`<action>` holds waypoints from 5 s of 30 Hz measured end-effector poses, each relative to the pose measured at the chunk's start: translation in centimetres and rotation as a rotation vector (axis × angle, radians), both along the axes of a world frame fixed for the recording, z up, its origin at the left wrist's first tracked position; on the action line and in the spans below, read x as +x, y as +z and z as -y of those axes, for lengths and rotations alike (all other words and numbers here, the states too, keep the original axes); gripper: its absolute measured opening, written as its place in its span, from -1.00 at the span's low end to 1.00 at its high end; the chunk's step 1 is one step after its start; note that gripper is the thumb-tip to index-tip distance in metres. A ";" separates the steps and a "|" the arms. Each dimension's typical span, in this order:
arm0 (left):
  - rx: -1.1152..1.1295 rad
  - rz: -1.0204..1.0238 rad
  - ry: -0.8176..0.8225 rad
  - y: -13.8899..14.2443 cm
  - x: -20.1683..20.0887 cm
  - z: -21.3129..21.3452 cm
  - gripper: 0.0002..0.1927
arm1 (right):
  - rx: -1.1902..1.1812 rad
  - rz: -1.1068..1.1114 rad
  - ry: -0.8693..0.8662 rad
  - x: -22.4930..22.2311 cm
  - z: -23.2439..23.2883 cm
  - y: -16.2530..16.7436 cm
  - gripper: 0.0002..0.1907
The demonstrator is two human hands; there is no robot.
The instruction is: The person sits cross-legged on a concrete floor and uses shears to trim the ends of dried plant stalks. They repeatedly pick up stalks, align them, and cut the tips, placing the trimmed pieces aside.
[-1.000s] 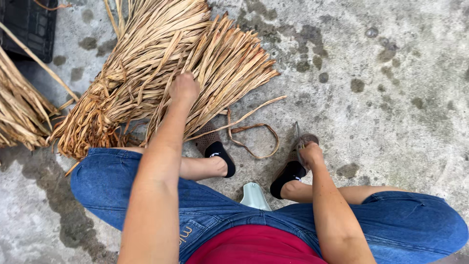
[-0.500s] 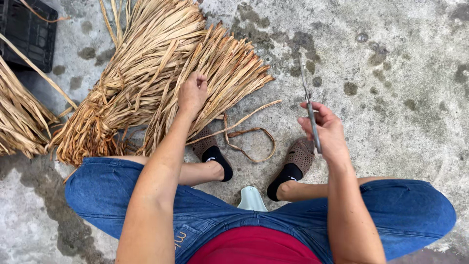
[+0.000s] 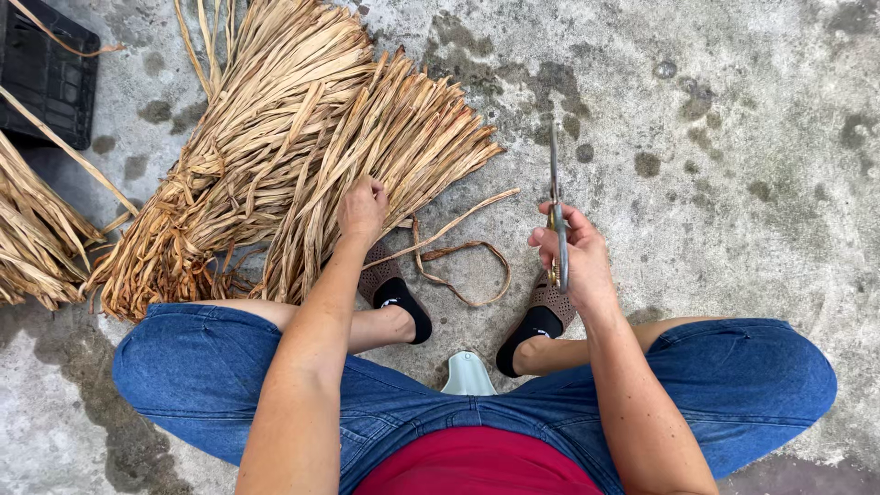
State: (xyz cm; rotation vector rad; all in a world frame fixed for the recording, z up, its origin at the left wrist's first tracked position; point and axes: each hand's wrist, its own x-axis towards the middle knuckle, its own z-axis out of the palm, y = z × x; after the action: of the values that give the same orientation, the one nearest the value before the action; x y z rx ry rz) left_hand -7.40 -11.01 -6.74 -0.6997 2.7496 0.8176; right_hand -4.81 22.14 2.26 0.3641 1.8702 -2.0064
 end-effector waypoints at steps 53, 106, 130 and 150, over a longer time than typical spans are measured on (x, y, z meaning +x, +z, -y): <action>1.027 -0.432 -0.421 12.1 8.0 -11.1 -0.73 | -0.358 -0.413 -0.275 1.7 1.3 7.4 -0.39; 1.172 -0.495 -0.123 14.9 7.5 -13.5 -0.88 | 0.338 -0.581 0.115 6.8 3.3 3.7 -0.16; 1.132 -0.997 -0.361 25.5 -1.9 -8.3 -0.70 | -0.049 -0.353 -0.131 4.3 2.9 4.5 -0.68; -0.130 -0.025 0.115 0.8 -6.1 2.2 -0.72 | -0.051 -0.215 -0.145 3.3 2.3 3.0 -0.71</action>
State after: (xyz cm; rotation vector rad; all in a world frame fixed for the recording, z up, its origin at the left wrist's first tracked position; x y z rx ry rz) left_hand -13.51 -13.23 -5.97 -0.8852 2.8269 0.6780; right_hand -1.48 19.84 5.29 0.2873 1.9637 -2.2640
